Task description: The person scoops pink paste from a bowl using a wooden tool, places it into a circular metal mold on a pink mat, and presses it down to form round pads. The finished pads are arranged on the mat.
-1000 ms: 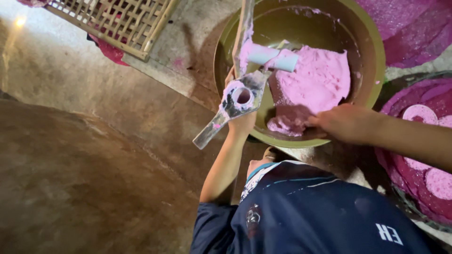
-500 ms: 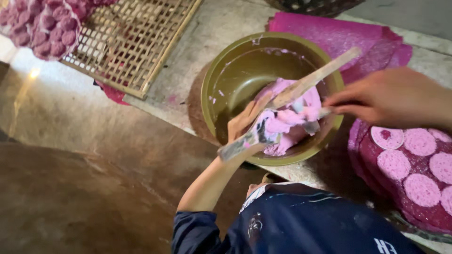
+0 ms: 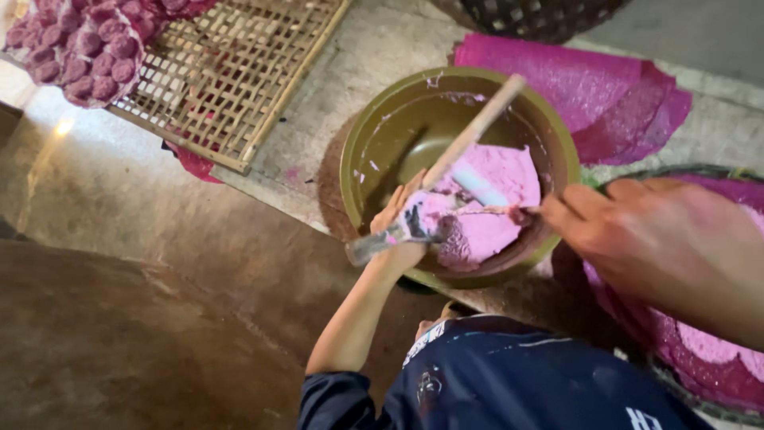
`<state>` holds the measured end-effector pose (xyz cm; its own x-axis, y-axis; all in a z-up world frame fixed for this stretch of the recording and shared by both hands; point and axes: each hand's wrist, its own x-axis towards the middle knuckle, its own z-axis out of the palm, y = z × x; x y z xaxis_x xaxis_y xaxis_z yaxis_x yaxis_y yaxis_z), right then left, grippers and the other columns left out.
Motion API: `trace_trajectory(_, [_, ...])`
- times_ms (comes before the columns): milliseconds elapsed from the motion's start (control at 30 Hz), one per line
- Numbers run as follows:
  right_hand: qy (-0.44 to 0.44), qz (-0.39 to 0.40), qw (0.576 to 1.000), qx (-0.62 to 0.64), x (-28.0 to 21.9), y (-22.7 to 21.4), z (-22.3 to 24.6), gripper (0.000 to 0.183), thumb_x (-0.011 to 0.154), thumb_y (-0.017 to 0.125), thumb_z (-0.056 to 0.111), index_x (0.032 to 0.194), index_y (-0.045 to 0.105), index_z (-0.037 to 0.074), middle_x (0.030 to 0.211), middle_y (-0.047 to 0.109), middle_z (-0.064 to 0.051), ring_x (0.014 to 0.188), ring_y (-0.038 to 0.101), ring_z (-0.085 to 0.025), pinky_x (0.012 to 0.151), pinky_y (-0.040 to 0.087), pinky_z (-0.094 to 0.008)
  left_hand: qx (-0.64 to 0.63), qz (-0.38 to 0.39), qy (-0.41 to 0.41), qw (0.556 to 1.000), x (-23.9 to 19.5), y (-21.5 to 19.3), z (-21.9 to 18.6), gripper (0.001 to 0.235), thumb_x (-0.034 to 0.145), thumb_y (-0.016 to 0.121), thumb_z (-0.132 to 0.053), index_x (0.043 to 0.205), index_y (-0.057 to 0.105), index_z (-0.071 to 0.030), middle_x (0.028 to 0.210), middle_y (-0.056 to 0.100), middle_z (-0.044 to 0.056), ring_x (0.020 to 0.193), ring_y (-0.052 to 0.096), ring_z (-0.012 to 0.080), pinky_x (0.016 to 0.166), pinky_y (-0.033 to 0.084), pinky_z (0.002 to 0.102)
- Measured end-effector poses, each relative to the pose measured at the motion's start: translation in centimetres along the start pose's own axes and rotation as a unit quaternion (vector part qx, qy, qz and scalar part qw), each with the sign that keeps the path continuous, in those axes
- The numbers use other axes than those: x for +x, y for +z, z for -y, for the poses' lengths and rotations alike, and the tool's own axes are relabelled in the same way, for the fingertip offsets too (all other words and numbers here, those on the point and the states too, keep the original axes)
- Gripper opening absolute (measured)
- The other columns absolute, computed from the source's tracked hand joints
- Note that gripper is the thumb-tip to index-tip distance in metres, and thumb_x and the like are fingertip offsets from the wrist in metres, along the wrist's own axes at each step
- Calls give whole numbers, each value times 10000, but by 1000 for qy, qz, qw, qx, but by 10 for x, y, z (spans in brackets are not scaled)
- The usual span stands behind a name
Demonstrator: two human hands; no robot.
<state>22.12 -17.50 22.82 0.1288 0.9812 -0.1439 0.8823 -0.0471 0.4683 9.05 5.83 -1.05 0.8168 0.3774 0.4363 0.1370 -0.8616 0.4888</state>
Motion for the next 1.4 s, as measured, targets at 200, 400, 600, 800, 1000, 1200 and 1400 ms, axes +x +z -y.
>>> trace_trajectory(200, [-78, 18, 989, -127, 50, 26, 47, 185, 974, 582, 114, 1134, 632, 35, 819, 618, -27, 585, 631, -104, 443, 521, -251, -20, -39, 62, 997, 9, 5, -15, 697, 767, 815, -312, 1379, 568, -92, 1484, 564, 106, 1244, 592, 369, 925, 560, 441])
trace_trajectory(400, [87, -4, 988, 126, 4, 44, 26, 423, 895, 584, 144, 1316, 625, 142, 1031, 718, -38, 709, 733, -174, 566, 599, -316, -314, 52, -269, 909, 14, -2, 3, 296, 1000, 624, -206, 1253, 708, -79, 1150, 769, 174, 916, 762, 309, 901, 618, 396])
trace_trajectory(600, [104, -209, 836, 496, 52, 113, 58, 740, 758, 618, -27, 1487, 506, 24, 1234, 684, -261, 938, 742, -357, 867, 593, -437, -11, -253, 7, 967, 31, -8, -13, 390, 869, 781, -182, 1206, 662, -26, 1464, 572, 184, 1213, 674, 352, 1067, 563, 484])
trace_trajectory(800, [145, -96, 758, 629, 32, 173, 96, 470, 942, 632, 72, 1409, 587, 51, 1209, 710, -247, 1062, 738, -314, 913, 560, -408, 81, -196, -47, 976, 50, -23, -7, 461, 868, 721, -371, 1218, 704, -71, 1594, 486, 124, 1301, 619, 454, 996, 596, 452])
trace_trajectory(1000, [173, -206, 763, 587, 57, 202, 61, 414, 988, 640, 140, 1365, 612, -28, 1242, 706, -255, 1033, 738, -330, 916, 556, -403, 112, -135, -21, 984, 53, -15, -26, 428, 727, 802, -319, 1076, 724, -82, 1623, 275, 305, 1206, 589, 534, 857, 601, 460])
trace_trajectory(1200, [207, -147, 737, 627, 62, 199, 111, 420, 971, 617, 193, 1341, 629, -4, 1110, 745, -248, 875, 798, -286, 817, 601, -385, 38, -145, -55, 987, 58, -24, -18, 913, 800, 791, -283, 1524, 388, 99, 1439, 501, 305, 1005, 627, 403, 749, 597, 425])
trace_trajectory(1400, [140, -76, 728, 667, 59, 179, 64, 423, 996, 546, 192, 1390, 570, 42, 1173, 733, -213, 796, 814, -262, 801, 629, -372, 65, -136, -5, 989, 55, -28, 6, 813, 969, 744, -276, 1604, 322, 9, 1085, 601, 150, 844, 673, 243, 671, 584, 350])
